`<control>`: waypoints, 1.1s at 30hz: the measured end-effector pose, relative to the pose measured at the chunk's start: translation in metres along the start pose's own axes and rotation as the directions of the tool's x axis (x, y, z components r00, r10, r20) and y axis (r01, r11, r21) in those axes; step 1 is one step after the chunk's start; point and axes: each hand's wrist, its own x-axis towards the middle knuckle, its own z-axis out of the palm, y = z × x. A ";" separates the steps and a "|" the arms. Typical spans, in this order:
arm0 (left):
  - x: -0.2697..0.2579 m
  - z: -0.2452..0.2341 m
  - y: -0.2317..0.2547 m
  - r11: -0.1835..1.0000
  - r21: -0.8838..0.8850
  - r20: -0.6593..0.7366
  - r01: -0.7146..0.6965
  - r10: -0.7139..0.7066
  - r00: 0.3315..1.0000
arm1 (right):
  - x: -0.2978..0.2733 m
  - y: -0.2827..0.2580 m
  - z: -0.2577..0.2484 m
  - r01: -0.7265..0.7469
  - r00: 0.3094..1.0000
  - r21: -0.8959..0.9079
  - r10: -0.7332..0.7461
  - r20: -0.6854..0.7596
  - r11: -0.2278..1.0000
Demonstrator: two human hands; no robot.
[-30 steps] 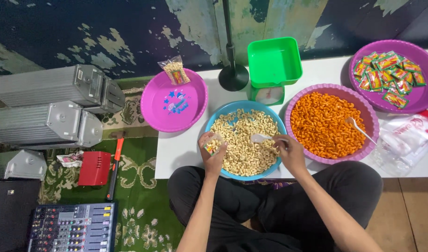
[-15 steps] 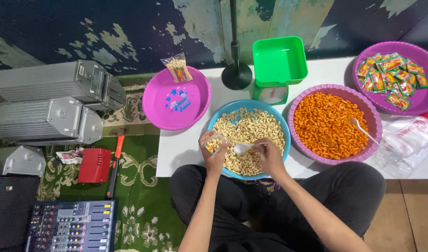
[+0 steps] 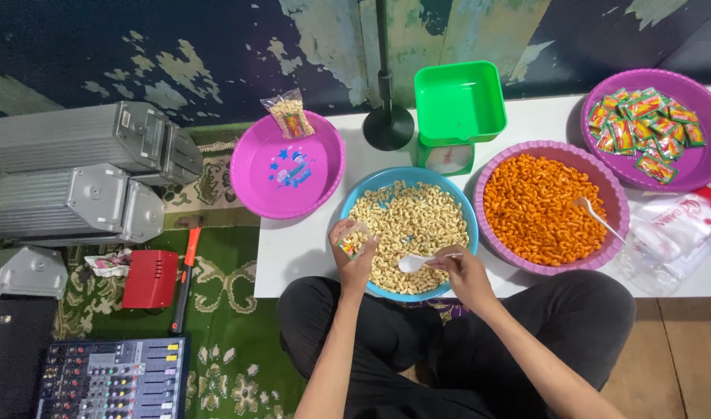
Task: Scooping puffed corn snacks into a small plastic bag using a spoon
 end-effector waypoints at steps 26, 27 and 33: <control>-0.009 0.010 0.016 0.998 -0.018 -0.003 -0.059 0.059 0.998 | 0.042 0.035 -0.033 -0.028 1.000 -0.124 0.029 0.000 0.992; -0.010 0.010 0.016 0.997 0.000 -0.010 -0.078 0.078 0.997 | 0.045 0.035 -0.030 -0.031 1.000 -0.148 0.031 0.000 0.988; -0.009 0.009 0.020 0.997 0.055 0.019 -0.058 0.057 0.998 | 0.042 -0.001 -0.039 0.008 0.997 0.074 -0.002 -0.083 0.997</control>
